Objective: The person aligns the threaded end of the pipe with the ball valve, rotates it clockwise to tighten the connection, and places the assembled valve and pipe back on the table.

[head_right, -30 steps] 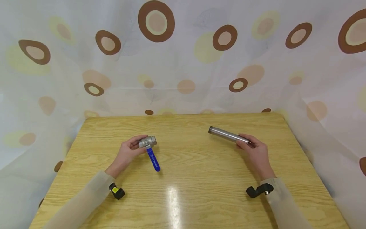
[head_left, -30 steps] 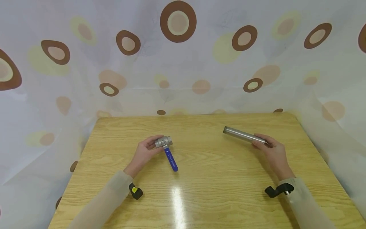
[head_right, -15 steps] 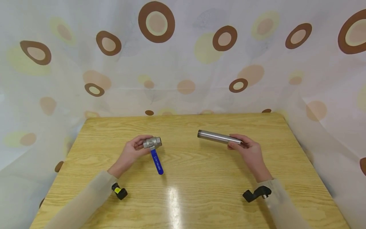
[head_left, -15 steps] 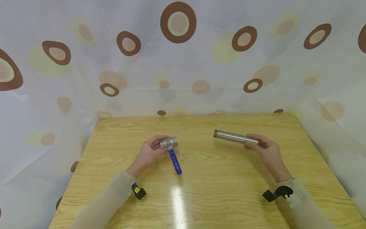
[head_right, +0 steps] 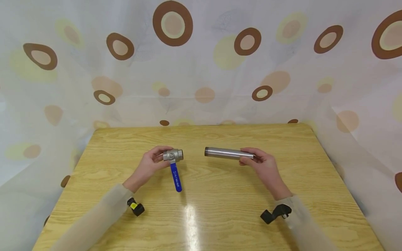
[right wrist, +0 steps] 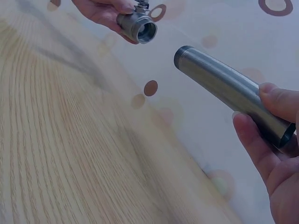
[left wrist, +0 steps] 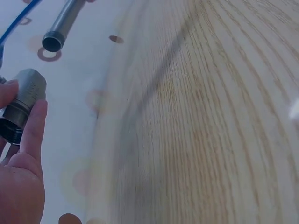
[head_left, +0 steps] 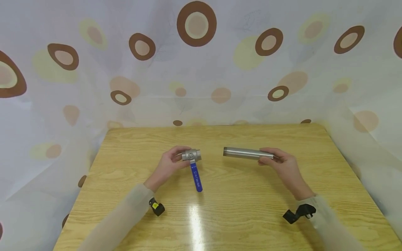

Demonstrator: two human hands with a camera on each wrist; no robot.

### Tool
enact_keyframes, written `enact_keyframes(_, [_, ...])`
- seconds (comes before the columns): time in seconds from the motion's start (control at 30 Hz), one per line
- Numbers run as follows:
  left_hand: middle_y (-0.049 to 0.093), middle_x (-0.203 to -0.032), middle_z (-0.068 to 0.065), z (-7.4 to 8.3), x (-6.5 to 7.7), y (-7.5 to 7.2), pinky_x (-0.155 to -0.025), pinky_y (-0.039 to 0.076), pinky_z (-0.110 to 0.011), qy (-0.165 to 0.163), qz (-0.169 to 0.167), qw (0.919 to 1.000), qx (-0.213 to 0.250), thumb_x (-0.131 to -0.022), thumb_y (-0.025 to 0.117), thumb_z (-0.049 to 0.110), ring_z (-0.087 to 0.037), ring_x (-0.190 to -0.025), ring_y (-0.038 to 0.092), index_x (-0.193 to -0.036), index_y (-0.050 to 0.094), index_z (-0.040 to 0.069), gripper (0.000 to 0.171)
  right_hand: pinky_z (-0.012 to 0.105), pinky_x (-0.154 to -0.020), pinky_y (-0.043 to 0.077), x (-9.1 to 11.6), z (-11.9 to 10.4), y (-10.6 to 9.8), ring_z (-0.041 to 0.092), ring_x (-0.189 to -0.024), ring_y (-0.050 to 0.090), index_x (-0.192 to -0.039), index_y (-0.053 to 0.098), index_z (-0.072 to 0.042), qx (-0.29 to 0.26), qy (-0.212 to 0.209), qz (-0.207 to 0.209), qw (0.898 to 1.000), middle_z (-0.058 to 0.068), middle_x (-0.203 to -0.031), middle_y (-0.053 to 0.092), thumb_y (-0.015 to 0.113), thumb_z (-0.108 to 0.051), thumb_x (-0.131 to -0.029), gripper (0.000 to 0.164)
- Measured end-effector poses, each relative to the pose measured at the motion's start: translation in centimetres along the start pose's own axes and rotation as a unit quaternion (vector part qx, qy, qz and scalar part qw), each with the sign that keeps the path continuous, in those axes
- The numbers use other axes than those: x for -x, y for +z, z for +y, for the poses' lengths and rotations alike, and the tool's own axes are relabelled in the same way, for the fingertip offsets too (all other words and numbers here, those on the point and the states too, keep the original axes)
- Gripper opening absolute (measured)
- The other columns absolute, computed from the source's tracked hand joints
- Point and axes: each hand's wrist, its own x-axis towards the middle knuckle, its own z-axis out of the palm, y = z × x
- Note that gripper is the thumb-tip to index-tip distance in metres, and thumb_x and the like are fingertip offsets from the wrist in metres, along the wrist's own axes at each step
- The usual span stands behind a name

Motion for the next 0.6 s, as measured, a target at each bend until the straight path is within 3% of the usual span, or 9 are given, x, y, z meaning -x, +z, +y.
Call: enact_keyframes(0.6, [0.056,-0.149,-0.02,0.5,-0.6,1.6,-0.108,0.053,-0.039,0.001,-0.028,0.9993,0.023,-0.092,0.072,0.001,-0.039,-0.139,0.054,-0.145,0.056,0.003,0.056,0.028,-0.086,0.063,-0.2,0.0,3.3,0.012,-0.088,0.076,-0.132,0.065,0.005,-0.019,-0.002,-0.028,0.999,-0.003,-0.102,0.076,0.071,-0.009,-0.099,0.036])
